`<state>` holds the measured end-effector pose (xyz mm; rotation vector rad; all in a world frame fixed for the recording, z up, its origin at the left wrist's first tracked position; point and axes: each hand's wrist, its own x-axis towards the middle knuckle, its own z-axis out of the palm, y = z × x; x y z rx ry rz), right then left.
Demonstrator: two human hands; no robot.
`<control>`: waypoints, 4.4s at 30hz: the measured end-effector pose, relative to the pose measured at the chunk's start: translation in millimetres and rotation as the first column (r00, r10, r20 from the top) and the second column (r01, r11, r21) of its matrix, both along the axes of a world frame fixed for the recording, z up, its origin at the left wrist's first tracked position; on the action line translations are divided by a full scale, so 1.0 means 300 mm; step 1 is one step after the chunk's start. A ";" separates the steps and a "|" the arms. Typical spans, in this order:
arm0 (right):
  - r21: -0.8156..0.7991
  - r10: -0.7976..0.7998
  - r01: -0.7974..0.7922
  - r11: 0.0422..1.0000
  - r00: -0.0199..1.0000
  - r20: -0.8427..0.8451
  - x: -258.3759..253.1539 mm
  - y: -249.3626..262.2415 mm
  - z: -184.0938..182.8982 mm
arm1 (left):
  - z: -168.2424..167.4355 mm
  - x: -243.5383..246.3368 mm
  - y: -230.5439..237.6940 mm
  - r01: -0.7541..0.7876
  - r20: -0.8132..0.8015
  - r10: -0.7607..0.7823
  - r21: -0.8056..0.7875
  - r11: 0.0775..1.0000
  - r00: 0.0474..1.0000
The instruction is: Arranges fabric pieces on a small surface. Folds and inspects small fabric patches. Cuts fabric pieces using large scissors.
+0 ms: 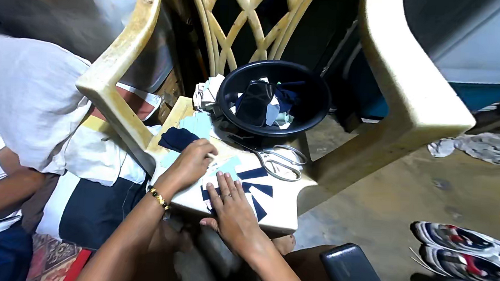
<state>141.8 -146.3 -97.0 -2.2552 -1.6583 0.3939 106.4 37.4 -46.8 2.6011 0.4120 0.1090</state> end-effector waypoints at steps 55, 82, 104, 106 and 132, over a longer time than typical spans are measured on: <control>0.383 -0.176 0.200 0.902 0.979 -0.099 0.163 -0.090 0.035 | -0.085 -0.120 -0.227 -0.525 0.275 0.528 -0.089 0.846 0.804; 0.382 -0.082 0.148 0.912 0.980 -0.183 0.169 -0.078 0.019 | -0.231 -0.179 -0.353 0.070 0.448 -0.087 0.055 0.996 0.890; 0.332 -0.152 0.196 0.923 0.976 -0.154 0.161 -0.058 0.016 | -0.218 -0.179 -0.346 0.079 0.414 -0.085 0.032 0.996 0.906; 0.332 -0.158 0.196 0.923 0.978 -0.136 0.158 -0.058 0.017 | -0.219 -0.180 -0.345 0.080 0.416 -0.088 0.035 0.996 0.905; 0.342 -0.124 0.155 0.927 0.986 -0.112 0.175 -0.074 0.023 | -0.138 -0.205 -0.284 0.031 0.423 0.058 -0.200 0.979 0.904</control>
